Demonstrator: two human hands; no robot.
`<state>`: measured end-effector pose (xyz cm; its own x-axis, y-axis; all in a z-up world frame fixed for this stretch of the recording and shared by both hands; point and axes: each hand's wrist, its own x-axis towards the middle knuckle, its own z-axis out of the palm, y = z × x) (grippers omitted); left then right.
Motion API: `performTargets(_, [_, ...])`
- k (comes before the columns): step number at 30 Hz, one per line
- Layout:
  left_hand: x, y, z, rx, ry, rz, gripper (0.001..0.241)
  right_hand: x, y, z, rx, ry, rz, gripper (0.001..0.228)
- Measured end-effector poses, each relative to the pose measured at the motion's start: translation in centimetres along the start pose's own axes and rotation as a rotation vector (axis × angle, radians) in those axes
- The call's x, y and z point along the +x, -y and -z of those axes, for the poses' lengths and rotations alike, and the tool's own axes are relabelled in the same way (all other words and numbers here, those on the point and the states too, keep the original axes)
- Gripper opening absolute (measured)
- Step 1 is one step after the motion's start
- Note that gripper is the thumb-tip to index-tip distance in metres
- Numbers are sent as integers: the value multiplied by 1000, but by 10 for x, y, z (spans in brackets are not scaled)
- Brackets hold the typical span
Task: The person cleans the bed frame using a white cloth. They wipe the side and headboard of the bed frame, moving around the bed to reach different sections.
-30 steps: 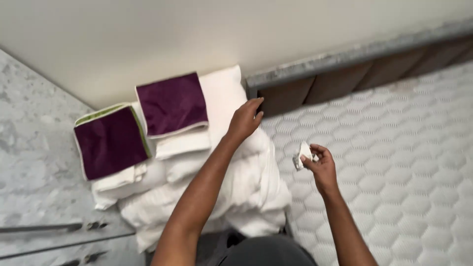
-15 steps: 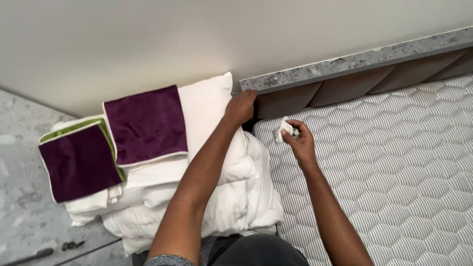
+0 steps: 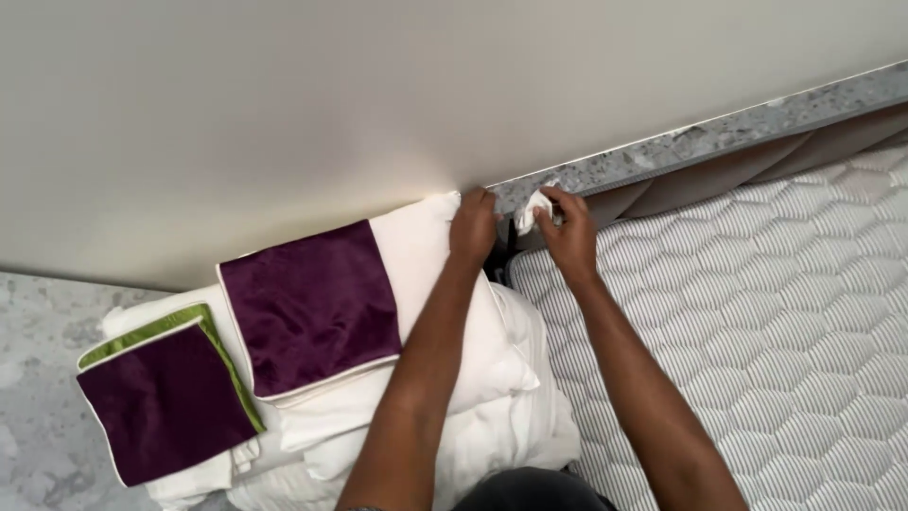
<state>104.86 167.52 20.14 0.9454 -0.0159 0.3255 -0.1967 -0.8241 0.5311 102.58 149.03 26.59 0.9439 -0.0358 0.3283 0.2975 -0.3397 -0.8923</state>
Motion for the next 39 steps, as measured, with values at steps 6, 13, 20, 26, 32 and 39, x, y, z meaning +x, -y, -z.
performTargets(6, [11,-10,19,4,20,44,32,28,-19,-43,-224,104,-95,28])
performTargets(13, [11,0,3,18,5,45,25,25,-17,-64,-423,149,197,30])
performTargets(20, [15,-8,17,2,25,38,33,25,-17,-49,-578,153,277,30])
performTargets(26, [12,-6,11,27,81,39,35,30,-27,-52,-579,155,251,29])
performTargets(32, [8,3,-6,108,68,-19,33,23,-30,-39,-593,163,257,30])
performTargets(39, [4,5,-3,132,74,-86,42,32,-46,-44,-554,94,169,27])
